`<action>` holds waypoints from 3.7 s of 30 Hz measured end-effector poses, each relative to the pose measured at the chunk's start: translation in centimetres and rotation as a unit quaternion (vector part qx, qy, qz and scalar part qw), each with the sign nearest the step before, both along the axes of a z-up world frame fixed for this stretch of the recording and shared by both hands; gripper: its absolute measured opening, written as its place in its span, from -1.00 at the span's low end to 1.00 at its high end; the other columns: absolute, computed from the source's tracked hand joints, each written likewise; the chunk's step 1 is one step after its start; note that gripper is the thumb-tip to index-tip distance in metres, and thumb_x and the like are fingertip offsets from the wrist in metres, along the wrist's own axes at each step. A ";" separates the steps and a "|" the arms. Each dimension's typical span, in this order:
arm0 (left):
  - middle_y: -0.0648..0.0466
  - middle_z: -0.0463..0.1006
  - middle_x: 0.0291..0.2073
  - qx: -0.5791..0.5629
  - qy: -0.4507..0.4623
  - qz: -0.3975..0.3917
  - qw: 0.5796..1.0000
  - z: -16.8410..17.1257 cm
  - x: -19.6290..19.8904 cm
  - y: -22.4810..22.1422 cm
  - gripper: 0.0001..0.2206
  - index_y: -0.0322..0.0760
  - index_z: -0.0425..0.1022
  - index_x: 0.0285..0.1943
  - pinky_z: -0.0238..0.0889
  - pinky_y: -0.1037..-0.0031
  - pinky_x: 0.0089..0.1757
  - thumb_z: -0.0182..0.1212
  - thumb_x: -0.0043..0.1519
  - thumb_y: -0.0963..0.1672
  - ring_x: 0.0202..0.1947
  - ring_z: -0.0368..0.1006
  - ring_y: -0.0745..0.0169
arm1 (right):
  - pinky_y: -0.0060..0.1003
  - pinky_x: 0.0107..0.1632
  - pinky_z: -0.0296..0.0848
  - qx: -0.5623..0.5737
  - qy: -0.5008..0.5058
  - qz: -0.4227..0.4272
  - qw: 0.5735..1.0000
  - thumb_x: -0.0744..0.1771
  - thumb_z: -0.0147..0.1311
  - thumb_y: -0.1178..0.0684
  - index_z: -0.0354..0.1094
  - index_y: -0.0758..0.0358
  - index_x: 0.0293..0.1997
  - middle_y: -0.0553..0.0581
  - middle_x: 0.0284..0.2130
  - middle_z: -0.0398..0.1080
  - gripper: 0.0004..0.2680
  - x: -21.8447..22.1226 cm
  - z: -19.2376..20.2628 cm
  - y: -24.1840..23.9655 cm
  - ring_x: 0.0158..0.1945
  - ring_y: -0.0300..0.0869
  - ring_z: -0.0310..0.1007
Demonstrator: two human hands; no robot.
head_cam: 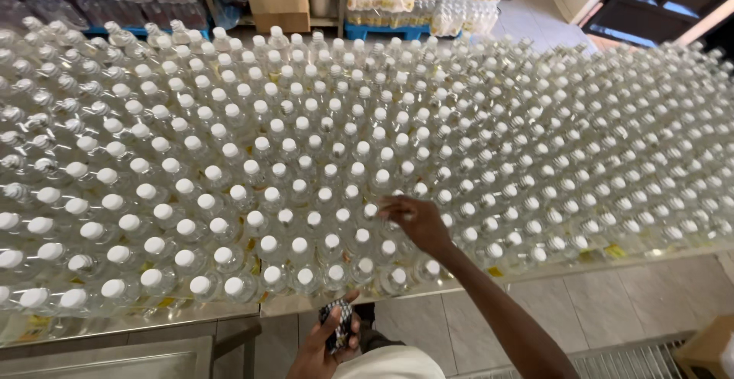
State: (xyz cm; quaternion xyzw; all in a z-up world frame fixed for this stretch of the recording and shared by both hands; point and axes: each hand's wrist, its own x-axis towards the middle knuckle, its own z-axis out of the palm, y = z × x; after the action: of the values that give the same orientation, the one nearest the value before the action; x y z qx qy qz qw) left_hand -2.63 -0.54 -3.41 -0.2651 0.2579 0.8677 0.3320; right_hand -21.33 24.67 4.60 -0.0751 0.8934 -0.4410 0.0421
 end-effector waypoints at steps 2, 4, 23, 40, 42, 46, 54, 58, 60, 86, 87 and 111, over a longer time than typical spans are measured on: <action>-0.12 0.44 -0.22 0.028 -0.010 0.021 0.999 -2.7 -0.8 -0.2 -0.31 -0.18 0.27 0.70 0.12 0.26 -0.38 0.21 0.34 0.03 -0.35 0.37 0.03 | -0.37 -0.22 0.77 0.023 0.032 0.003 0.999 0.42 0.15 -0.14 0.60 0.02 0.15 0.02 -0.04 0.72 -0.76 -4.8 -1.8 1.0 -0.13 -0.20 0.80; -0.13 0.43 -0.25 0.094 0.030 0.055 0.994 -6.5 -1.0 -0.1 -0.35 -0.18 0.27 0.67 0.14 0.38 -0.49 0.17 0.37 0.03 -0.40 0.40 0.02 | -0.30 -0.01 0.68 0.035 0.087 0.004 0.996 0.44 0.06 -0.18 0.62 -0.07 0.17 -0.10 0.16 0.63 -0.75 -9.1 -4.0 1.9 -0.01 -0.24 0.74; -0.13 0.45 -0.28 0.065 0.033 0.147 0.986 -5.9 -3.5 1.2 -0.35 -0.22 0.27 0.67 0.21 0.36 -0.49 0.16 0.37 0.02 -0.46 0.40 0.06 | -0.04 0.10 0.54 0.111 0.105 0.229 0.961 0.42 0.19 0.14 0.53 0.04 0.06 0.07 0.09 0.59 -0.88 -16.4 -6.7 5.9 0.21 -0.01 0.56; -0.12 0.43 -0.27 0.106 0.017 0.141 0.984 -9.0 -2.6 1.1 -0.33 -0.18 0.24 0.68 0.30 0.29 -0.45 0.17 0.35 0.04 -0.43 0.39 0.02 | 0.02 0.16 0.43 0.209 0.052 0.306 0.928 0.43 0.16 -0.03 0.46 0.03 0.26 0.04 0.18 0.51 -0.76 -17.0 -6.0 5.4 0.24 0.00 0.45; -0.11 0.44 -0.27 0.087 0.011 0.139 0.986 -8.4 -2.7 0.8 -0.31 -0.18 0.25 0.68 0.28 0.32 -0.45 0.19 0.33 0.05 -0.43 0.40 0.04 | 0.05 0.18 0.44 0.202 0.045 0.297 0.932 0.42 0.20 -0.04 0.47 0.06 0.29 0.08 0.19 0.53 -0.73 -17.1 -5.9 5.3 0.25 0.03 0.48; -0.17 0.48 -0.21 0.185 0.013 0.144 0.972 -12.1 -2.0 0.8 -0.35 -0.15 0.19 0.70 0.17 0.36 -0.56 0.10 0.40 0.05 -0.43 0.43 0.03 | 0.14 0.36 0.35 0.204 0.008 0.282 0.938 0.41 0.19 -0.09 0.44 0.08 0.37 0.13 0.28 0.51 -0.65 -17.1 -5.8 5.1 0.33 0.05 0.45; -0.12 0.46 -0.28 0.036 -0.010 0.121 0.992 -3.0 -4.2 1.2 -0.35 -0.22 0.32 0.67 0.13 0.27 -0.44 0.16 0.36 0.03 -0.42 0.36 0.05 | 0.10 0.29 0.42 0.244 0.003 0.266 0.933 0.40 0.21 0.01 0.23 0.05 0.52 0.24 0.27 0.43 -0.55 -13.3 -0.2 1.6 0.27 0.09 0.43; -0.12 0.47 -0.30 0.007 0.067 0.122 0.990 0.7 -4.9 2.1 -0.36 -0.22 0.32 0.67 0.10 0.27 -0.38 0.17 0.37 0.00 -0.44 0.32 0.09 | -0.13 0.18 0.60 0.040 -0.069 0.309 0.948 0.41 0.16 0.04 0.46 0.04 0.12 0.09 0.17 0.51 -0.84 -5.3 3.2 -2.9 0.16 -0.06 0.54; -0.16 0.47 -0.31 -0.051 0.035 0.091 0.994 3.5 -4.9 2.1 -0.54 -0.37 0.44 0.31 0.16 0.22 -0.25 0.13 0.40 0.04 -0.36 0.35 0.01 | -0.16 0.15 0.52 0.012 -0.070 0.376 0.924 0.40 0.20 -0.04 0.49 0.03 0.14 0.06 0.11 0.51 -0.80 -1.9 5.0 -3.9 0.14 -0.07 0.52; -0.22 0.48 -0.29 -0.092 0.022 0.062 0.994 1.9 5.6 -0.8 -0.63 -0.43 0.45 0.06 0.13 0.29 -0.36 0.16 0.43 0.02 -0.41 0.35 0.01 | -0.26 -0.23 0.50 -0.152 0.068 0.352 0.921 0.40 0.31 0.16 0.63 0.14 -0.02 0.04 -0.32 0.61 -0.92 13.2 -1.6 -7.8 -0.31 -0.17 0.60; -0.23 0.47 -0.29 -0.081 0.006 0.078 0.994 1.6 6.0 -1.0 -0.62 -0.44 0.45 0.14 0.14 0.30 -0.37 0.14 0.44 0.02 -0.42 0.33 0.01 | -0.23 -0.22 0.51 -0.148 0.075 0.357 0.919 0.40 0.30 0.20 0.63 0.14 0.00 0.06 -0.30 0.62 -0.90 13.6 -1.9 -8.1 -0.29 -0.14 0.63; -0.05 0.46 -0.29 -0.016 0.064 0.315 0.947 0.5 12.6 -6.5 -0.36 -0.39 0.33 0.62 0.20 0.41 -0.41 0.13 0.40 0.04 -0.42 0.34 0.20 | -0.11 0.08 0.64 0.026 -0.021 0.302 0.953 0.45 0.09 0.04 0.52 0.13 0.27 0.10 0.15 0.63 -0.77 3.6 -4.4 -19.8 0.13 -0.04 0.69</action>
State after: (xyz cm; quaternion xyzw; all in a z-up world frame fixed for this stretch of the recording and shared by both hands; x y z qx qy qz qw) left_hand 10.02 -7.00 -2.95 -0.2825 0.1957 0.9389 0.0200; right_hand -17.68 4.90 0.17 -0.3310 0.8393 -0.3854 0.1935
